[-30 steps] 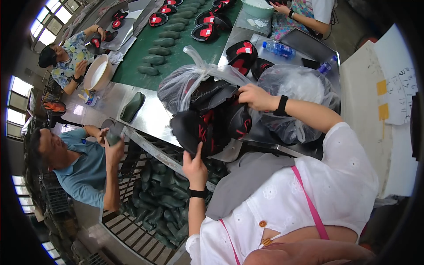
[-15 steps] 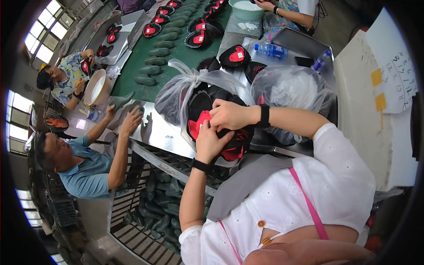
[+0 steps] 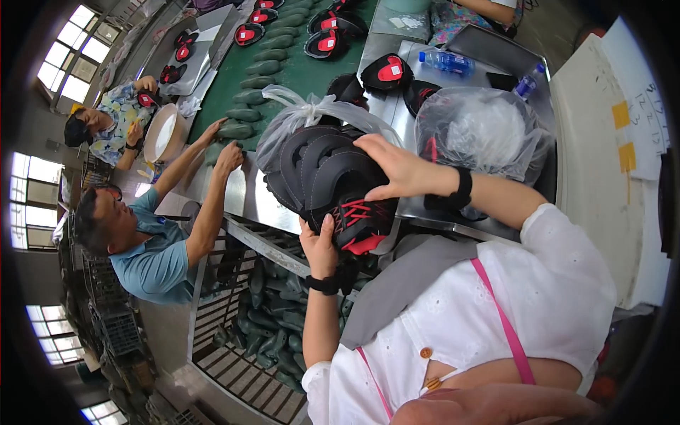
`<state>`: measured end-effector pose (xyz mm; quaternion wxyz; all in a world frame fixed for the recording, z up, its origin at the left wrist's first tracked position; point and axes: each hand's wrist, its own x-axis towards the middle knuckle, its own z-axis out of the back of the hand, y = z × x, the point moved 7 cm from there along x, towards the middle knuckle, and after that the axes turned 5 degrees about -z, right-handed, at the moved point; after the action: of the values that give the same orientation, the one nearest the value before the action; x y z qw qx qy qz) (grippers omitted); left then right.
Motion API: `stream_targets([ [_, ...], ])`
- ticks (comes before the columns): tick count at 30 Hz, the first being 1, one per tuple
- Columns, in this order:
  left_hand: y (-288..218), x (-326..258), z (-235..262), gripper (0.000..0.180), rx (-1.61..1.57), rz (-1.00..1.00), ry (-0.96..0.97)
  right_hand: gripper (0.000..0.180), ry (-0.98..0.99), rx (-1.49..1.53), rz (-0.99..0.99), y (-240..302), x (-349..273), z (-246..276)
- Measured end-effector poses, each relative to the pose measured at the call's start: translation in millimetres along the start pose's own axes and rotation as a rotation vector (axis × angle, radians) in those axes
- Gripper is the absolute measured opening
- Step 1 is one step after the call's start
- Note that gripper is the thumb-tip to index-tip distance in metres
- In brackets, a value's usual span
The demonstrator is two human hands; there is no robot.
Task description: The recorder is seen counting and packing finished shoes into plastic bags at a factory workstation.
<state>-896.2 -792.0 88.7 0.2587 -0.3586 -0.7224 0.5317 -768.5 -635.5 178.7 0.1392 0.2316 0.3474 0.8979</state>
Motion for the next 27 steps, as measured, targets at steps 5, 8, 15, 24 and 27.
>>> stream_targets([
  [5, 4.9, -5.4, 7.2, 0.036, 0.061, -0.060, -0.072, 0.049, -0.100, 0.115, -0.124, 11.0, -9.0, 2.9],
  [8, 4.4, -8.6, 9.7, 0.042, 0.088, -0.041, -0.030, 0.031, -0.012, 0.299, -0.256, 19.8, -15.4, 4.7],
  [15, -27.9, -9.7, -5.4, 0.070, 0.280, 0.062, 0.246, 0.012, -0.177, 0.274, 0.457, 68.5, -24.3, 18.9],
  [24, -72.2, 16.4, 11.0, 0.039, -0.026, -0.087, 0.010, 0.019, 0.132, 0.267, 0.605, 87.0, -37.1, 12.9],
  [27, -85.6, 19.7, 31.8, 0.039, 0.119, -0.176, 0.020, 0.020, 0.044, 0.284, 0.589, 80.3, -34.8, 25.7],
])
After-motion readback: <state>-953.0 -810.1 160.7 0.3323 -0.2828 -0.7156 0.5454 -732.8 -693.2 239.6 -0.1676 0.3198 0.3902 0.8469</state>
